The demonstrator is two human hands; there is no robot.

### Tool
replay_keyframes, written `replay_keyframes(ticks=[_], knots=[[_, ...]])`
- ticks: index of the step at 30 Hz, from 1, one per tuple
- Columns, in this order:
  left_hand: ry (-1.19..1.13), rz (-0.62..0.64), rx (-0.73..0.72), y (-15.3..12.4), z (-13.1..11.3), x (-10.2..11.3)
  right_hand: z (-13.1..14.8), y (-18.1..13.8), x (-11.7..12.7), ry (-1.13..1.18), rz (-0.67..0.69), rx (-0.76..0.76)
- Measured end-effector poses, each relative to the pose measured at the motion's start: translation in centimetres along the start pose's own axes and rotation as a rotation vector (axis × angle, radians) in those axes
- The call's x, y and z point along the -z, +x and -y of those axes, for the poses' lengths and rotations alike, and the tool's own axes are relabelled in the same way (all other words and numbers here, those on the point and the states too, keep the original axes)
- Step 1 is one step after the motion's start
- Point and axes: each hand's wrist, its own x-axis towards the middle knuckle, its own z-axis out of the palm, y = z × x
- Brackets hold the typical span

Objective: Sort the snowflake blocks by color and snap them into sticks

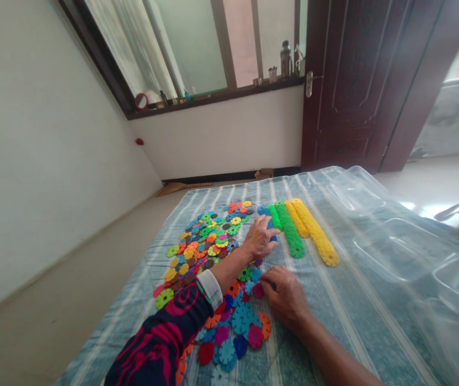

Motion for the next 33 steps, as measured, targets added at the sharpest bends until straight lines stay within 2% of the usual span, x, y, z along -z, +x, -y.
replay_keyframes(ticks=[6, 16, 21, 24, 26, 30, 33], knots=[[0.070, 0.097, -0.017, 0.0, -0.2, -0.5, -0.2, -0.1, -0.2, -0.010, 0.001, 0.015], [0.082, 0.116, -0.089, 0.1, 0.9, -0.6, -0.4, -0.1, -0.4, -0.013, -0.003, 0.014], [0.057, 0.077, -0.127, -0.1, 1.1, -0.9, -0.5, -0.1, -0.4, -0.017, 0.001, 0.015], [0.023, 0.002, -0.109, 0.2, 1.9, -0.7, -0.5, -0.2, -0.4, -0.020, 0.006, 0.014], [0.027, -0.042, 0.005, 0.7, 3.1, -0.1, -0.5, -0.2, -0.4, -0.018, 0.008, 0.013], [0.103, -0.019, 0.468, 1.7, 7.1, 1.7, -0.5, -0.2, -0.4, -0.015, 0.006, 0.009], [0.136, -0.009, 0.680, 2.1, 10.6, 2.8, -0.4, -0.2, -0.4, -0.003, 0.002, 0.004]])
